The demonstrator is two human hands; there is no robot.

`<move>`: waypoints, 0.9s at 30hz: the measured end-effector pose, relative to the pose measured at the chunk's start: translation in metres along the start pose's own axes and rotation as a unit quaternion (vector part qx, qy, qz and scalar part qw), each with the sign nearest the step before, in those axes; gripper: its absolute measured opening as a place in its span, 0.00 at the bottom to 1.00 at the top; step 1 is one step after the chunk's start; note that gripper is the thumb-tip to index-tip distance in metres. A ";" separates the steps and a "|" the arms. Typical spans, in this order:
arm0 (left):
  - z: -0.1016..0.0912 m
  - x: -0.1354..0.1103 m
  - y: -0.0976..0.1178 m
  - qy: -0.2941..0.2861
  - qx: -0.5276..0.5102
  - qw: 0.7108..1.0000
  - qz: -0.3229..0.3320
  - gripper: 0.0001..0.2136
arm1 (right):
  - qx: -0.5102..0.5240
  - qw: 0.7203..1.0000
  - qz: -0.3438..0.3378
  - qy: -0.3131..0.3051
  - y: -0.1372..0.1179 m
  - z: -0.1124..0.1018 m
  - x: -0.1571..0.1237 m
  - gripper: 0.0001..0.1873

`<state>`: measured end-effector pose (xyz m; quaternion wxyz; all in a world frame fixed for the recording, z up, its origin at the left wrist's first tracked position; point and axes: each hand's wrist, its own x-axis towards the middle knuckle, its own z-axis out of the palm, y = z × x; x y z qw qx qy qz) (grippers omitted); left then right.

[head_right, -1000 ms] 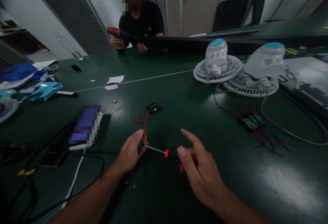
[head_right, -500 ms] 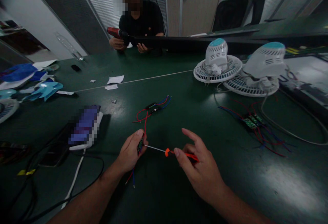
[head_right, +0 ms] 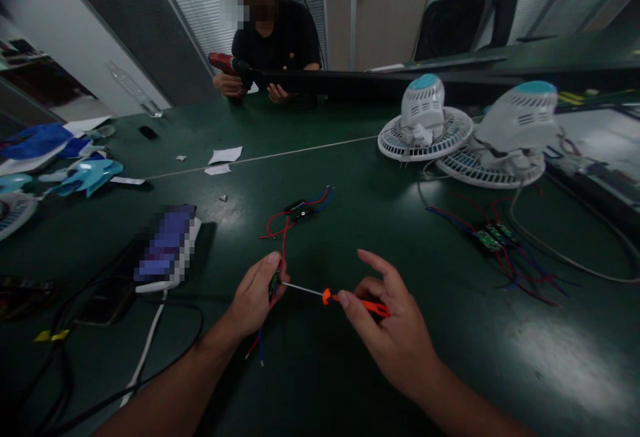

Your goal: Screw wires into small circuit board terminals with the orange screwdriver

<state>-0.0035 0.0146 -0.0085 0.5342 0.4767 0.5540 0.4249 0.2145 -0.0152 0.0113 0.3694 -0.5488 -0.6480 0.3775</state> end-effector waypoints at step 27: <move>0.002 -0.001 0.004 0.005 -0.009 1.000 0.001 0.21 | -0.027 1.000 0.004 -0.009 -0.003 -0.001 0.000 0.25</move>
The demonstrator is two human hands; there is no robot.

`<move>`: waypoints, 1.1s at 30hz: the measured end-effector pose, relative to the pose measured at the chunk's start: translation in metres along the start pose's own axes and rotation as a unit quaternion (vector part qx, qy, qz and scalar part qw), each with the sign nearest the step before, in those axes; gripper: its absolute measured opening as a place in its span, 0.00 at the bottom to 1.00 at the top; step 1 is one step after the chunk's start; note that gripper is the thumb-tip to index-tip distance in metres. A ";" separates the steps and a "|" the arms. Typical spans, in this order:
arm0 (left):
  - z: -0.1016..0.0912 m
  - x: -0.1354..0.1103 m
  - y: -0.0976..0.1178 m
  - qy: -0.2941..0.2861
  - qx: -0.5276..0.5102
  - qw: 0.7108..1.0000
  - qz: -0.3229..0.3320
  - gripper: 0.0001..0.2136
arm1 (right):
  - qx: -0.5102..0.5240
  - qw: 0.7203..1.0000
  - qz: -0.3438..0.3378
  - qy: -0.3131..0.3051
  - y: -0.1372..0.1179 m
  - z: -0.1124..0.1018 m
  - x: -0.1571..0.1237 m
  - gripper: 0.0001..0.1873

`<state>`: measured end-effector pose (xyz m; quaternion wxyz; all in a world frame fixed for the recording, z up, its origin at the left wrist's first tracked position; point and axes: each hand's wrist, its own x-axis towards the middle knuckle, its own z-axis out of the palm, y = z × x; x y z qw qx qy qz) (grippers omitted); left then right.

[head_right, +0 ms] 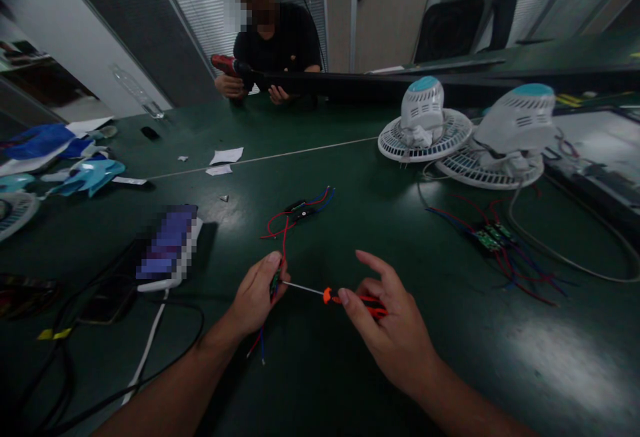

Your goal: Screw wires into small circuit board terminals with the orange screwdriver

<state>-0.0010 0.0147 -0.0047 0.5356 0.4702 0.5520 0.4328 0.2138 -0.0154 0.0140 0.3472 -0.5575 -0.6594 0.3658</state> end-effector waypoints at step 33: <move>-0.002 0.001 -0.004 -0.013 -0.014 1.000 -0.010 0.21 | -0.039 0.999 0.016 -0.014 0.001 0.000 0.002 0.24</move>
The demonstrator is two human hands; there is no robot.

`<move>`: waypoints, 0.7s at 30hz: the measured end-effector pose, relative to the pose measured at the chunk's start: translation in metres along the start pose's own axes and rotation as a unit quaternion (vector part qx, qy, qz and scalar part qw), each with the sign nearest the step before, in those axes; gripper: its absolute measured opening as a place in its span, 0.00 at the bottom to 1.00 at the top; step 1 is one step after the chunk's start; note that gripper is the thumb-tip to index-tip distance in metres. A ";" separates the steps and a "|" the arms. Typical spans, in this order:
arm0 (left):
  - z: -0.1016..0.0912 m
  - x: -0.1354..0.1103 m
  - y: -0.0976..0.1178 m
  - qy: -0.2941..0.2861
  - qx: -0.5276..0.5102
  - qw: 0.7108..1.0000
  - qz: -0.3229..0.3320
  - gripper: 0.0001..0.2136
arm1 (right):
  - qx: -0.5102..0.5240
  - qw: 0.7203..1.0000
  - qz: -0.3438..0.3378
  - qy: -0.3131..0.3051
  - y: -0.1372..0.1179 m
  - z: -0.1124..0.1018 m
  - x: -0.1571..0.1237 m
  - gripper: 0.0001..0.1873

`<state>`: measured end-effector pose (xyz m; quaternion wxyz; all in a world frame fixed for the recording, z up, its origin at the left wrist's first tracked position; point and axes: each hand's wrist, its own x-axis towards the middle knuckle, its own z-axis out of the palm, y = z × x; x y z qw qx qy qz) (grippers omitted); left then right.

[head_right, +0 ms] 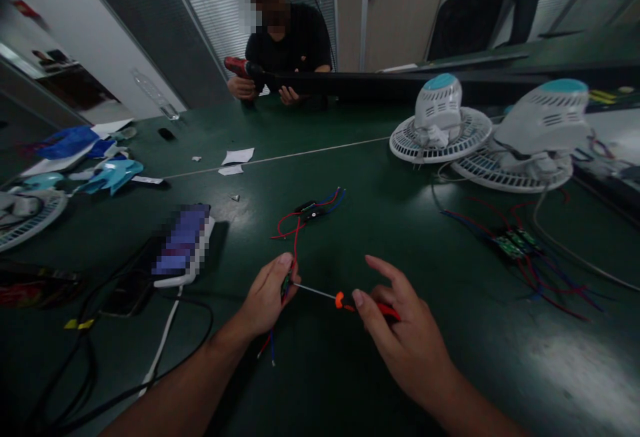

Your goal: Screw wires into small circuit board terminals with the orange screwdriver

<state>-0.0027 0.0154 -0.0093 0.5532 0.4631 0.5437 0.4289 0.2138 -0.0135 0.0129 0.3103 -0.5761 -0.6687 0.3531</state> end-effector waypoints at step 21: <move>0.001 -0.001 0.003 -0.001 0.004 1.000 0.013 0.21 | 0.071 0.997 0.005 0.031 0.002 0.002 -0.001 0.27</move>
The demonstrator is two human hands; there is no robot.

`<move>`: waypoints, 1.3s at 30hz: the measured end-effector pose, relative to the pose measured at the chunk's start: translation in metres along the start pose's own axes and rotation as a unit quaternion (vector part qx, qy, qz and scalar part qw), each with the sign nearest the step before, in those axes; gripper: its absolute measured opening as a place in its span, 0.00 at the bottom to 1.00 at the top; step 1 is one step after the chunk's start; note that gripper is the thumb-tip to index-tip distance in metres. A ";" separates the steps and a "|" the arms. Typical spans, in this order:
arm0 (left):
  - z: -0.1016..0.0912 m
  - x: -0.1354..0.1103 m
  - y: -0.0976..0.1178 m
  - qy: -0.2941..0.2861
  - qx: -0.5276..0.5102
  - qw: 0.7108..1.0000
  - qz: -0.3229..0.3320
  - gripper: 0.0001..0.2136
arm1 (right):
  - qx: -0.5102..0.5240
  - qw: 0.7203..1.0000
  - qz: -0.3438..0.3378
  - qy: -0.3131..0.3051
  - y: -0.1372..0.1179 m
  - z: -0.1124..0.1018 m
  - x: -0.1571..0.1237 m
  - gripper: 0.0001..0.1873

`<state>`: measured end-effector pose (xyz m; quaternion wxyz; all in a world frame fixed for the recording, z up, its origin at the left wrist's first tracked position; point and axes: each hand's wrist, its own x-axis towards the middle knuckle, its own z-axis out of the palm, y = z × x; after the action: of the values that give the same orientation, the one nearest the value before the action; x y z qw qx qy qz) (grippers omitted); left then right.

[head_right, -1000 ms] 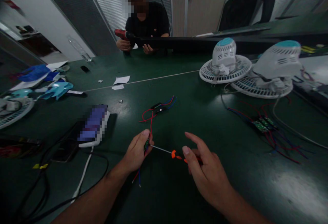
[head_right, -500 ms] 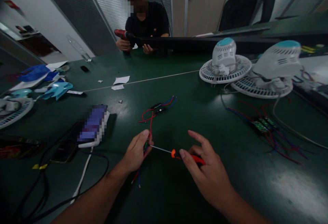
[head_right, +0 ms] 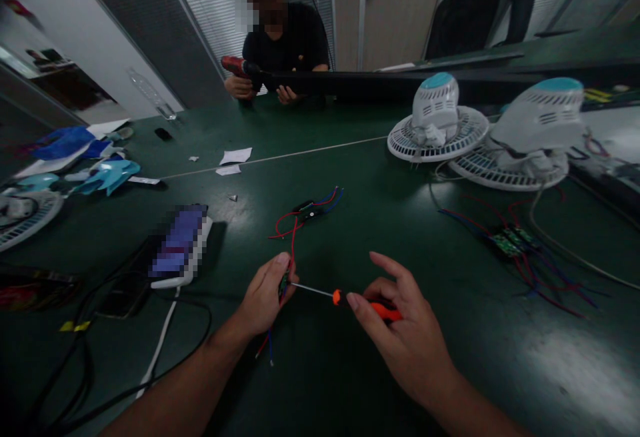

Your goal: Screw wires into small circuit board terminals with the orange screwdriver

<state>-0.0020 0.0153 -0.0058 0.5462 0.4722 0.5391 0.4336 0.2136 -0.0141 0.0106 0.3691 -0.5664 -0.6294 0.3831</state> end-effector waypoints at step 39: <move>0.000 -0.002 0.000 -0.003 0.023 1.000 0.010 0.21 | 0.081 0.994 0.072 -0.002 -0.003 0.001 0.002 0.27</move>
<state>-0.0017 0.0137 -0.0060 0.5327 0.4910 0.5427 0.4251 0.2117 -0.0124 0.0127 0.3843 -0.5778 -0.5542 0.4597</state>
